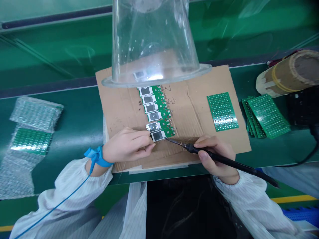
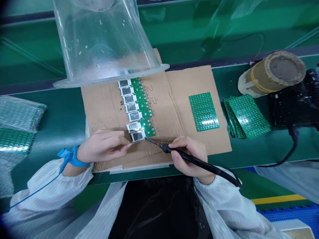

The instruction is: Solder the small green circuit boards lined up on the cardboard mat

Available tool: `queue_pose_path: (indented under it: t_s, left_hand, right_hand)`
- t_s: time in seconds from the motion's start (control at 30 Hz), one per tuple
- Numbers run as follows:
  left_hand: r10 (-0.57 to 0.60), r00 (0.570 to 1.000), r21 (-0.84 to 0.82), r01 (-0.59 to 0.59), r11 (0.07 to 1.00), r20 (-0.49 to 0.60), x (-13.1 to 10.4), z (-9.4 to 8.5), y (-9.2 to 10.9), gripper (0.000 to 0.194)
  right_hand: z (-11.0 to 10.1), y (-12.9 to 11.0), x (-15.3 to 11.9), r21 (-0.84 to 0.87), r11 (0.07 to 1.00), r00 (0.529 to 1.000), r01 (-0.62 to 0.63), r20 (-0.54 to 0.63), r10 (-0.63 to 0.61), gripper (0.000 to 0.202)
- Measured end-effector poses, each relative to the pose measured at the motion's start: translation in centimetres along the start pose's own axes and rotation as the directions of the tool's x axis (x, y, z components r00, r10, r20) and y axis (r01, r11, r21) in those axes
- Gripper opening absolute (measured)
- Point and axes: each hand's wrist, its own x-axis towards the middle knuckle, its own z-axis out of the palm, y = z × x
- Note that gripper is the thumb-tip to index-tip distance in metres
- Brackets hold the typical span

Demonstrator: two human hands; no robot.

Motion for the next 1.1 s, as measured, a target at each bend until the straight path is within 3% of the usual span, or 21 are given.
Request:
queue_pose_path:
  t_s: [0.13, 0.43, 0.67, 1.1]
  left_hand:
    - [-0.006, 1.0, -0.013, 0.006, 1.0, 0.003, 0.08, -0.24, 0.08, 0.019]
    - [0.001, 1.0, 0.037, -0.001, 0.999, 0.002, 0.04, 0.34, -0.11, 0.02]
    - [-0.006, 1.0, 0.006, 0.006, 1.0, -0.006, 0.04, 0.04, -0.04, 0.018]
    - [-0.031, 1.0, -0.051, 0.031, 0.998, 0.003, 0.23, -0.27, 0.06, 0.013]
  right_hand:
    - [-0.09, 0.06, 0.0, 0.044, 0.999, 1.0, 0.002, -0.03, -0.001, 0.012]
    - [0.01, -0.09, 0.0, -0.022, 1.0, 1.0, -0.013, 0.022, 0.014, 0.013]
    - [-0.02, -0.01, 0.09, 0.062, 0.998, 0.998, -0.018, -0.056, 0.021, 0.009]
    - [-0.07, 0.1, -0.17, -0.012, 0.999, 0.999, -0.042, 0.001, 0.042, 0.015]
